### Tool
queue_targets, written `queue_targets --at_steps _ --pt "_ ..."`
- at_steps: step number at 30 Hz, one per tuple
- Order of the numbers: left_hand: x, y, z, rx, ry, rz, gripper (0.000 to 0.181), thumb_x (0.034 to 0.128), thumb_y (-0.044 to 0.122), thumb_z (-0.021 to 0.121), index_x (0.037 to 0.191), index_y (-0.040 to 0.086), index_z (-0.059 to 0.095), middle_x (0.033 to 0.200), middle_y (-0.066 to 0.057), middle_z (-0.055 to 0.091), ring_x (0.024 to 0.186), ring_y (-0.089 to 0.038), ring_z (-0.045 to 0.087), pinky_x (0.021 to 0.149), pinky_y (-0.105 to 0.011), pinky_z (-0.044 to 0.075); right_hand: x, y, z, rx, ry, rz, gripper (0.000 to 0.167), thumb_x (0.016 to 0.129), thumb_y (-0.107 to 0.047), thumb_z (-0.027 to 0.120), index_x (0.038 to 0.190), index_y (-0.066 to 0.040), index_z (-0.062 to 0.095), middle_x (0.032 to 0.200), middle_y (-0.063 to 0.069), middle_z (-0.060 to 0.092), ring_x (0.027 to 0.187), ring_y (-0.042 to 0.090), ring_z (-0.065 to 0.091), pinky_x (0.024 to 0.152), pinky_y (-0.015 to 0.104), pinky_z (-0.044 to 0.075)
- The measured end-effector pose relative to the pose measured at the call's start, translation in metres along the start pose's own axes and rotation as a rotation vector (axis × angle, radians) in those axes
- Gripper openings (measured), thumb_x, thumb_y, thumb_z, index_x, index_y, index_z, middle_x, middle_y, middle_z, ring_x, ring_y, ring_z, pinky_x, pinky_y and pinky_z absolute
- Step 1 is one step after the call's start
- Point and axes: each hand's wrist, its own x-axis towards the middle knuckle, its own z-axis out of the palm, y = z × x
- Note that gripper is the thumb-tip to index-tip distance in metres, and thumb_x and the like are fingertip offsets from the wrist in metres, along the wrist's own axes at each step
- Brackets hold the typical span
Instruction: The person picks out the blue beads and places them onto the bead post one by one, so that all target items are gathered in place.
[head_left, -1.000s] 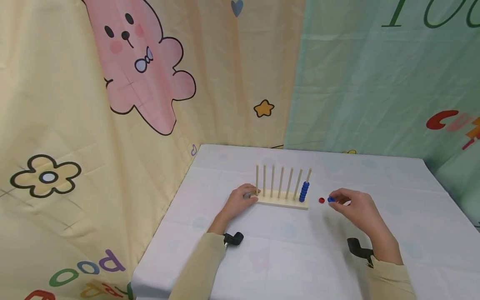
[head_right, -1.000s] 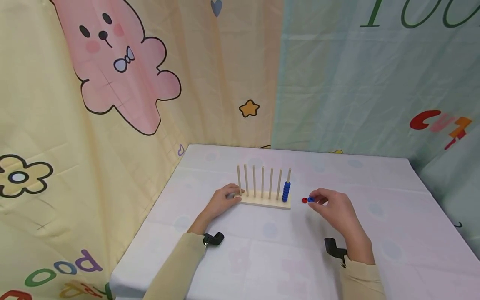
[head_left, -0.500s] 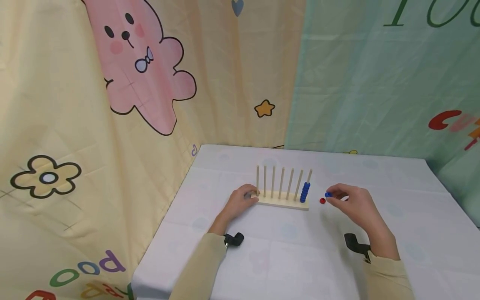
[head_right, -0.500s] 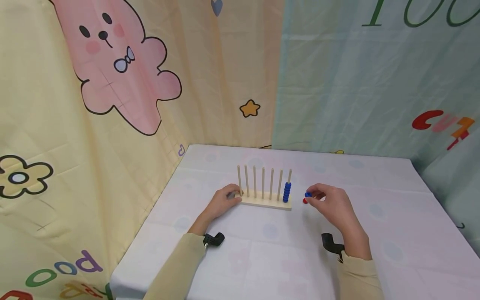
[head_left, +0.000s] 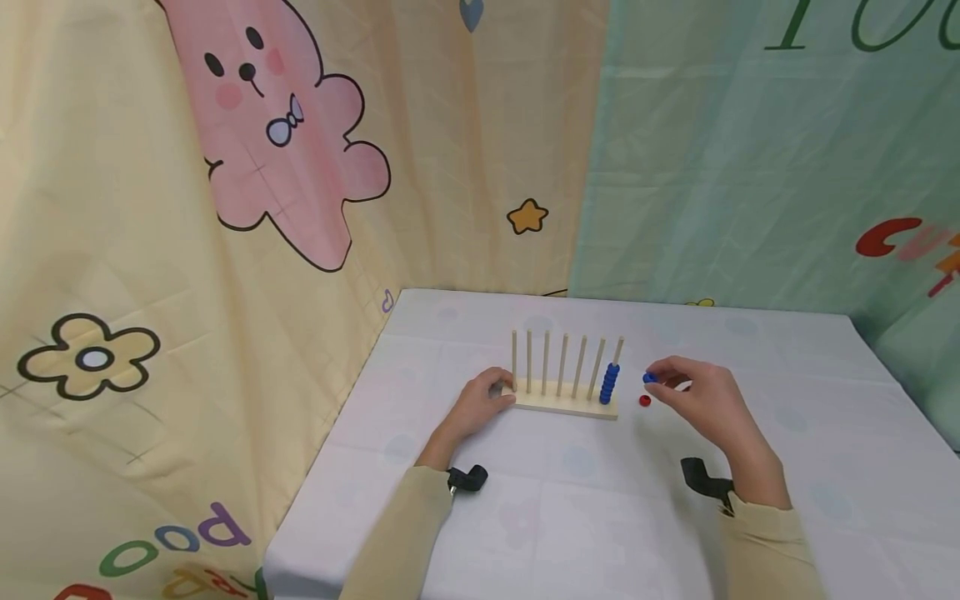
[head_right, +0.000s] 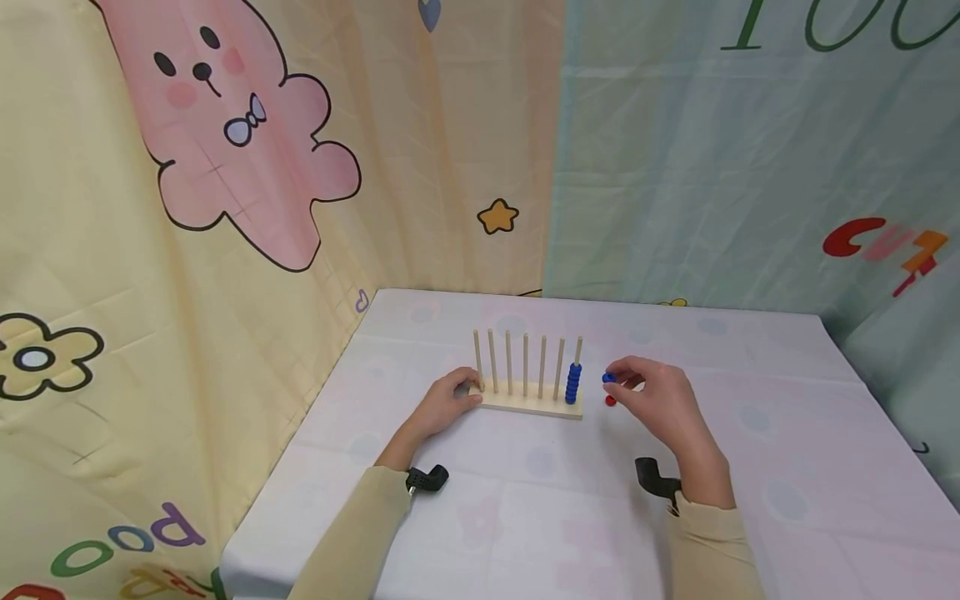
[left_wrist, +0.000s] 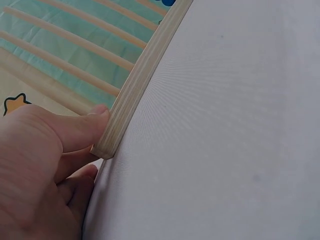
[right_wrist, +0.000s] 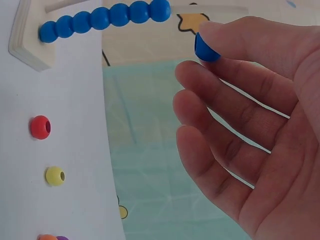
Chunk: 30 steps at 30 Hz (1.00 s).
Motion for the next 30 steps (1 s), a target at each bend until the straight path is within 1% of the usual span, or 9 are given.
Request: queue_targets --at_steps 3,7,14,21,26,30 --pt "0.001 0.001 0.001 -0.019 -0.011 -0.006 0.023 0.0945 0.015 0.072 0.116 0.011 0.064 0.129 -0.004 0.062 0.132 -0.023 0.051 0.111 -0.042 0.038 0.001 -0.001 0.0 0.0 0.012 -0.008 0.026 0.09 -0.023 0.079 0.111 -0.01 0.072 0.096 0.004 0.07 0.091 0.026 0.062 0.071 0.036 0.054" --pt "0.002 0.0 0.001 -0.021 -0.022 -0.012 0.021 0.0953 0.014 0.071 0.115 0.01 0.064 0.132 -0.004 0.061 0.134 -0.023 0.049 0.113 -0.041 0.036 0.004 -0.004 0.0 0.004 0.035 -0.025 0.025 0.09 -0.023 0.078 0.111 -0.01 0.072 0.096 0.004 0.071 0.09 0.024 0.062 0.072 0.038 0.055" --pt "0.003 -0.001 0.001 -0.023 -0.025 -0.006 0.02 0.0959 0.015 0.069 0.115 0.01 0.063 0.131 -0.005 0.06 0.134 -0.024 0.048 0.114 -0.043 0.034 0.008 -0.012 0.0 0.017 0.079 -0.043 0.024 0.09 -0.02 0.078 0.111 -0.01 0.072 0.093 0.003 0.071 0.088 0.023 0.063 0.071 0.037 0.055" --pt "0.001 -0.001 0.002 -0.027 -0.025 -0.026 0.02 0.0966 0.018 0.069 0.115 0.012 0.063 0.132 -0.003 0.06 0.135 -0.022 0.047 0.114 -0.042 0.035 0.012 -0.015 0.003 0.025 0.123 -0.086 0.022 0.09 -0.018 0.078 0.11 -0.011 0.072 0.091 0.0 0.071 0.085 0.019 0.063 0.074 0.04 0.056" --pt "0.001 0.0 0.001 -0.032 -0.014 -0.005 0.018 0.096 0.017 0.07 0.112 0.013 0.063 0.129 -0.002 0.061 0.132 -0.023 0.049 0.112 -0.044 0.037 0.015 -0.016 0.002 0.036 0.155 -0.11 0.021 0.091 -0.02 0.078 0.11 -0.012 0.073 0.091 0.0 0.071 0.084 0.017 0.063 0.071 0.032 0.056" --pt "0.001 0.001 0.0 -0.03 -0.01 -0.014 0.018 0.0957 0.018 0.07 0.112 0.015 0.063 0.126 -0.001 0.062 0.131 -0.022 0.05 0.111 -0.044 0.038 0.018 -0.021 0.0 0.038 0.171 -0.107 0.023 0.092 -0.023 0.077 0.112 -0.013 0.073 0.093 0.0 0.07 0.085 0.017 0.062 0.071 0.027 0.055"
